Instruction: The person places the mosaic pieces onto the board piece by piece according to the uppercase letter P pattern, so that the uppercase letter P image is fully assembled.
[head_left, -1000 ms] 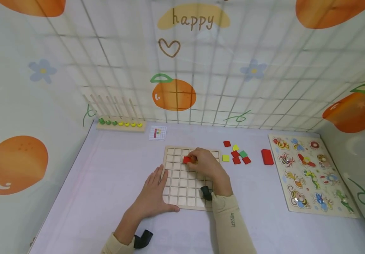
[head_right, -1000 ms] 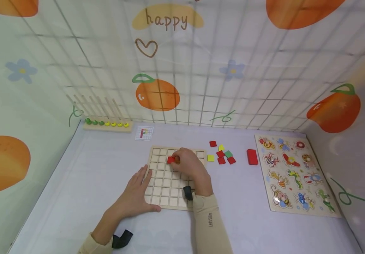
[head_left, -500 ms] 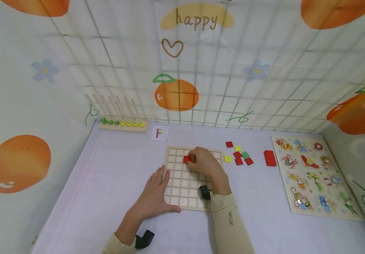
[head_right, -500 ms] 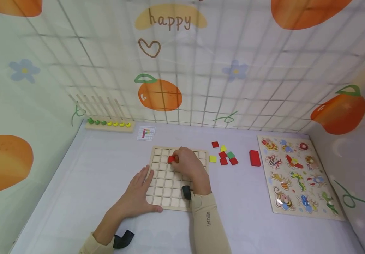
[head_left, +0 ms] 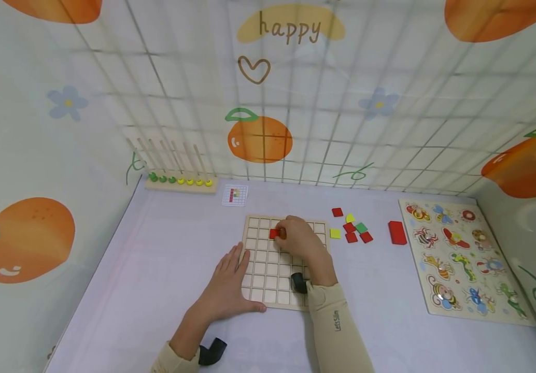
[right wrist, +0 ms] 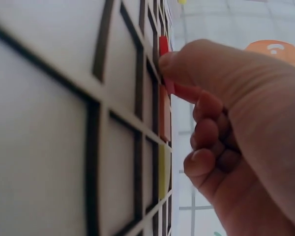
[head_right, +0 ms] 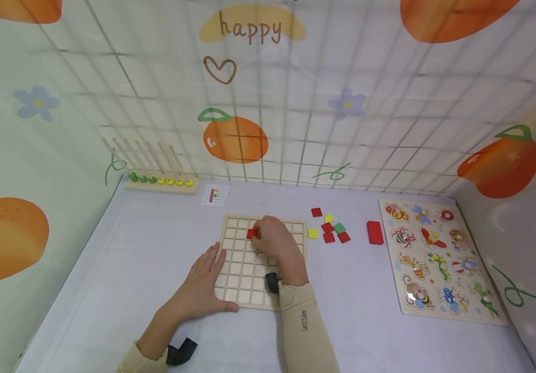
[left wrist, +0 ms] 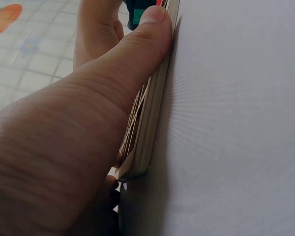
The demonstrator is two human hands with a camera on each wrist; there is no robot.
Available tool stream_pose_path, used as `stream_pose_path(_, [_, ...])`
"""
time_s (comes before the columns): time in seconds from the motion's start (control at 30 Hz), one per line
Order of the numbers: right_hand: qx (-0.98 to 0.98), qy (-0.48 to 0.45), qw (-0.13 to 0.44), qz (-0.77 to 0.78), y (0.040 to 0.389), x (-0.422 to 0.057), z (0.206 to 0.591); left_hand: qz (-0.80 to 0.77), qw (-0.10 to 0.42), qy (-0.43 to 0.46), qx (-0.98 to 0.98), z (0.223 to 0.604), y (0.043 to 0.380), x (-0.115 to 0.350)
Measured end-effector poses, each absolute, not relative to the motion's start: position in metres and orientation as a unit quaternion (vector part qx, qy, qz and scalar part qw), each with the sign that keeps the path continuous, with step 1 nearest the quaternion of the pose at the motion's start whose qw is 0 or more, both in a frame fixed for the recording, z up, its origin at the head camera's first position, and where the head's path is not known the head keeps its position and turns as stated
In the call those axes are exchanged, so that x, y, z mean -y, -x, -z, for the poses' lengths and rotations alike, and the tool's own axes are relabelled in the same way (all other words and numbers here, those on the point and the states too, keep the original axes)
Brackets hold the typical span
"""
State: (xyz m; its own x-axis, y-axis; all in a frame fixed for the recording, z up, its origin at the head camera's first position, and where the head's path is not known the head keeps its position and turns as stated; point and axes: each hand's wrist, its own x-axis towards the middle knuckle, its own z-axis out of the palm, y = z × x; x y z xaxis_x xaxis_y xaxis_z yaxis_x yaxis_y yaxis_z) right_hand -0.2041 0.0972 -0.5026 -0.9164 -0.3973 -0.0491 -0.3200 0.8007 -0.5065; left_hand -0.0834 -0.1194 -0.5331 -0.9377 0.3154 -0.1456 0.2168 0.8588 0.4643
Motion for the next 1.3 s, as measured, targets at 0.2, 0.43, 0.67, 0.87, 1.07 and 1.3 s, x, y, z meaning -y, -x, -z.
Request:
stream_pose_path(0.2, [-0.948, 0.19, 0.072, 0.246, 0.2037, -0.0967, 0.5013, -0.226, 0.112, -0.137, -0.958, 0.5312, 0.0828, 0.1192])
stream_pose_path(0.43, [-0.948, 0.188, 0.083, 0.244, 0.2031, -0.0953, 0.4981, -0.226, 0.11, -0.135, -0.958, 0.5313, 0.0831, 0.1191])
stream_pose_path(0.67, [-0.947, 0.187, 0.086, 0.247, 0.2034, -0.0944, 0.4979, -0.224, 0.105, -0.138, -0.959, 0.5324, 0.0835, 0.1195])
stream_pose_path(0.87, [-0.946, 0.19, 0.082, 0.248, 0.2038, -0.0951, 0.5003, -0.219, 0.103, -0.143, -0.96, 0.5329, 0.0838, 0.1195])
stream_pose_path(1.07, [-0.941, 0.189, 0.087, 0.266, 0.2034, -0.0948, 0.5008, -0.222, 0.105, -0.14, -0.959, 0.5317, 0.0836, 0.1194])
stream_pose_path(1.3, [-0.94, 0.182, 0.088, 0.273, 0.2029, -0.0939, 0.501, -0.22, 0.108, -0.141, -0.959, 0.5315, 0.0836, 0.1195])
